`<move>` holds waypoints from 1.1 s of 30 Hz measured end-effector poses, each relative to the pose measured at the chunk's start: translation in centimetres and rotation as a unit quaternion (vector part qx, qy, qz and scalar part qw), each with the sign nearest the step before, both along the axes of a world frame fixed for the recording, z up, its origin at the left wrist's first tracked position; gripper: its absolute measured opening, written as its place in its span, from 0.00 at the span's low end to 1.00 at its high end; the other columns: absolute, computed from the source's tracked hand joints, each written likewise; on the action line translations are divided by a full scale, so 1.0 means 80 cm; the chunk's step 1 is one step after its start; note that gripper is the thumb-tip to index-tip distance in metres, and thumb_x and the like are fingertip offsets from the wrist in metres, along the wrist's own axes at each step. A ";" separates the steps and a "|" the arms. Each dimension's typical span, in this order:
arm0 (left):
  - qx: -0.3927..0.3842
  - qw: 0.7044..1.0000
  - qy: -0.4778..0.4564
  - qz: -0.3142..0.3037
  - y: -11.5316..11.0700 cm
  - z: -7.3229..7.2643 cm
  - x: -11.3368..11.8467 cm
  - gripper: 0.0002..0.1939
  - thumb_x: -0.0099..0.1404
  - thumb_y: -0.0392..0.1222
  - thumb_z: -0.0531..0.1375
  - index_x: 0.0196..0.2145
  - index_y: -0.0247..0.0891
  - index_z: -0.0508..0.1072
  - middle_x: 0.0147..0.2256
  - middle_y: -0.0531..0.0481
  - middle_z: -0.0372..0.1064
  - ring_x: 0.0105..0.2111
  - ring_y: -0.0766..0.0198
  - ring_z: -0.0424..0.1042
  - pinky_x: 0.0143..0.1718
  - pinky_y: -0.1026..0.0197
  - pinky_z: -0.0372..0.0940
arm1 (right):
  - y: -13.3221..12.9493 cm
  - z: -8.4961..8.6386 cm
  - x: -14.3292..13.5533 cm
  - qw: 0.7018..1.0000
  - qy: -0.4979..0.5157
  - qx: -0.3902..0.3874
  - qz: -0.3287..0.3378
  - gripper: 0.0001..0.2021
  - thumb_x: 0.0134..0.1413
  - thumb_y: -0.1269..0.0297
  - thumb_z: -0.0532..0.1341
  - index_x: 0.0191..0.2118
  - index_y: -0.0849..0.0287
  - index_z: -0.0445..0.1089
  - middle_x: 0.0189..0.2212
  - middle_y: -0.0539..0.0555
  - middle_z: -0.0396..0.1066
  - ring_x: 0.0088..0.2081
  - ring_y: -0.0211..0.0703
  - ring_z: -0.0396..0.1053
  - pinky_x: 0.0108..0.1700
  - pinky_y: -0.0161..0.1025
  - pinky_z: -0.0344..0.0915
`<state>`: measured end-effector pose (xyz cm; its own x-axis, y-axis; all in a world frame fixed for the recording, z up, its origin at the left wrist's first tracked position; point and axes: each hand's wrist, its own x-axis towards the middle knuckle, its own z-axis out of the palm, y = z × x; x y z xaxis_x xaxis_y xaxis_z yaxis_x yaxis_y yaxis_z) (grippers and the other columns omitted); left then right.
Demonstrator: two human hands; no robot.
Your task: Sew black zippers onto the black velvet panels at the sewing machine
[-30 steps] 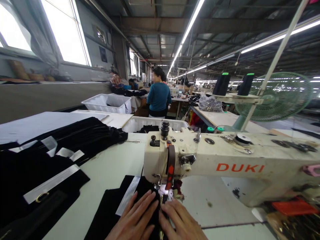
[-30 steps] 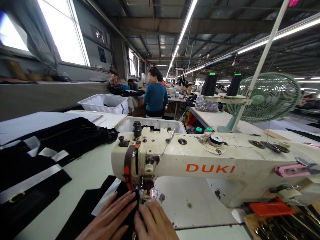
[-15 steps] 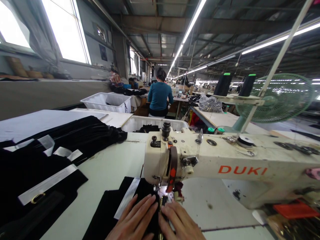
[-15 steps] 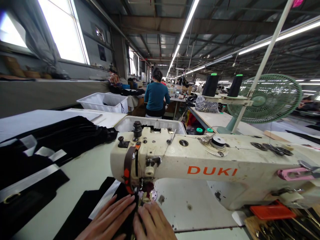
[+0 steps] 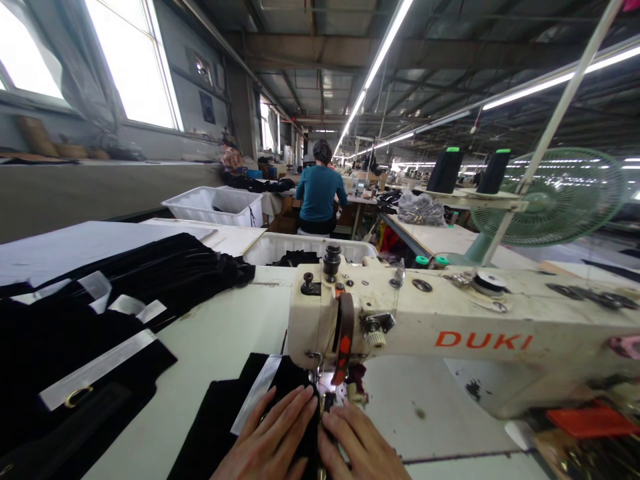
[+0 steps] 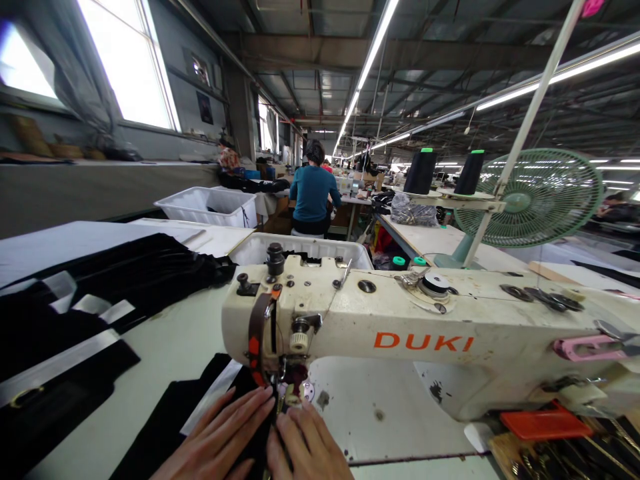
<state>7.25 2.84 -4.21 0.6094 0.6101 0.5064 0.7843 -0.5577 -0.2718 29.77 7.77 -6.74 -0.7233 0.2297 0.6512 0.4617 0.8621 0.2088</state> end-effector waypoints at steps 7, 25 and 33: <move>-0.014 1.000 0.015 0.020 -0.003 0.025 0.002 0.28 0.60 0.34 0.56 0.58 0.36 0.70 0.56 0.49 0.72 0.54 0.59 0.73 0.57 0.57 0.67 | 0.009 0.037 0.002 0.985 0.010 -0.171 -0.010 0.15 0.66 0.62 0.56 0.56 0.58 0.67 0.47 0.55 0.75 0.45 0.47 0.75 0.48 0.39 0.76; -0.023 1.000 -0.016 0.004 0.000 0.022 0.004 0.27 0.62 0.32 0.56 0.59 0.39 0.69 0.57 0.47 0.71 0.57 0.57 0.70 0.65 0.57 0.55 | 0.022 0.028 -0.012 0.994 -0.026 -0.091 -0.046 0.18 0.68 0.60 0.57 0.59 0.61 0.66 0.51 0.55 0.74 0.49 0.52 0.72 0.55 0.51 0.68; -0.062 0.997 -0.043 0.011 0.001 0.026 0.006 0.26 0.63 0.33 0.57 0.59 0.36 0.67 0.55 0.48 0.73 0.55 0.58 0.71 0.63 0.57 0.59 | 0.020 0.032 -0.011 0.995 -0.019 -0.073 -0.058 0.19 0.66 0.59 0.60 0.58 0.61 0.66 0.50 0.54 0.75 0.48 0.53 0.73 0.53 0.51 0.70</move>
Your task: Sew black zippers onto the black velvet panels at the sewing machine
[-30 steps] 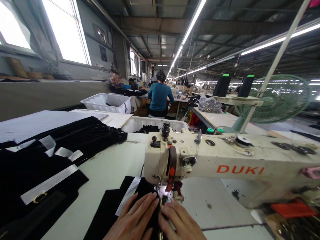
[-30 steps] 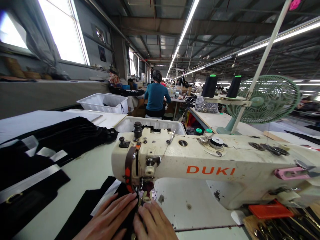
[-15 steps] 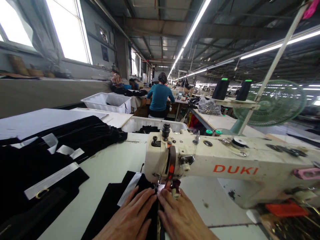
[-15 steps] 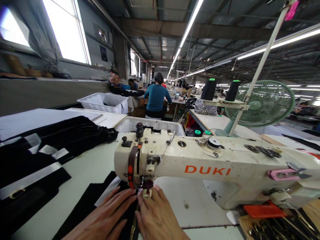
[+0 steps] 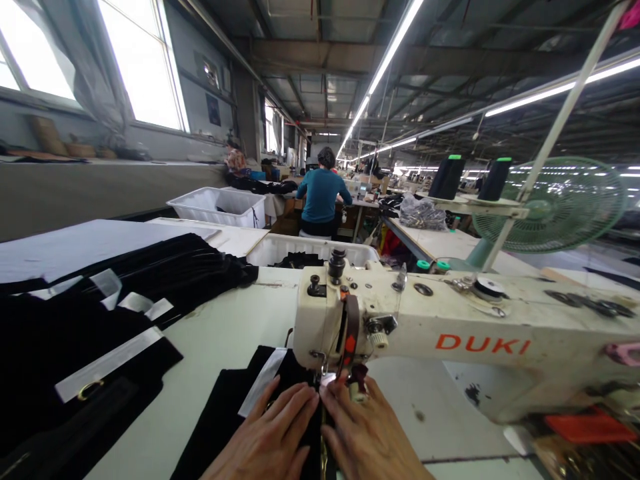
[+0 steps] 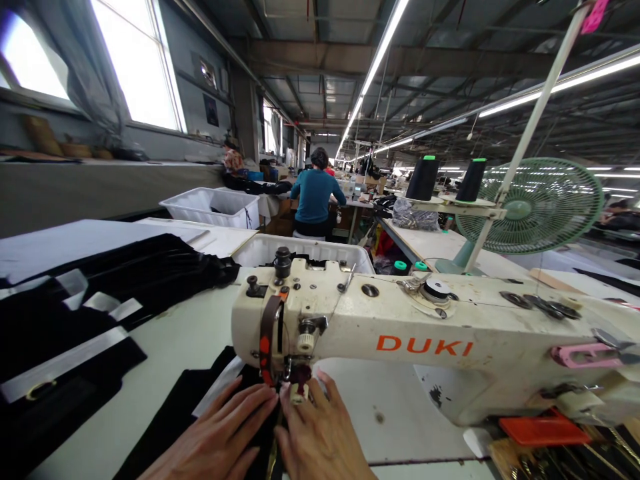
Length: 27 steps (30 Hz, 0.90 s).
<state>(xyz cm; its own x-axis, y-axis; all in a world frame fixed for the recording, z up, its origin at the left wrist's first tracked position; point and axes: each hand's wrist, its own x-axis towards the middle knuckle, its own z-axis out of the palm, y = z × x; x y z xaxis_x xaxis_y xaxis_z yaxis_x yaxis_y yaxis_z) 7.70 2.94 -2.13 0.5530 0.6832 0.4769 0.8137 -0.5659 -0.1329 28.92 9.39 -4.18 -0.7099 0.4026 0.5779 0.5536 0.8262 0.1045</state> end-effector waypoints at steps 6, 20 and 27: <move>0.000 1.000 0.009 0.002 0.002 0.001 -0.001 0.26 0.63 0.33 0.56 0.59 0.38 0.68 0.56 0.45 0.72 0.56 0.56 0.71 0.62 0.53 0.61 | -0.001 0.000 0.000 0.999 0.037 -0.015 -0.009 0.18 0.64 0.59 0.63 0.56 0.58 0.69 0.51 0.54 0.75 0.53 0.53 0.71 0.56 0.50 0.69; -0.012 1.000 0.012 0.016 0.002 0.013 -0.002 0.29 0.60 0.33 0.59 0.60 0.37 0.69 0.57 0.45 0.71 0.56 0.53 0.70 0.62 0.51 0.62 | 0.011 -0.010 0.002 0.998 0.027 0.019 0.047 0.16 0.62 0.70 0.59 0.54 0.62 0.69 0.46 0.57 0.78 0.44 0.48 0.77 0.48 0.42 0.75; -0.079 0.997 -0.016 0.008 0.008 0.003 -0.003 0.24 0.70 0.36 0.57 0.63 0.37 0.65 0.60 0.41 0.67 0.61 0.52 0.65 0.62 0.42 0.59 | -0.016 0.015 0.011 0.994 0.004 -0.111 0.010 0.23 0.60 0.74 0.54 0.60 0.59 0.65 0.57 0.57 0.70 0.57 0.52 0.69 0.58 0.53 0.69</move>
<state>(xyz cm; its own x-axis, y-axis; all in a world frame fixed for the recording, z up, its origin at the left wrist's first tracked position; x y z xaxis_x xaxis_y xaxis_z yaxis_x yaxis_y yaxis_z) 7.50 3.60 -1.89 0.5276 0.7594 0.3809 0.8250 -0.5649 -0.0166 29.77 8.08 -2.94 -0.7146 0.5072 0.4817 0.5372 0.8390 -0.0866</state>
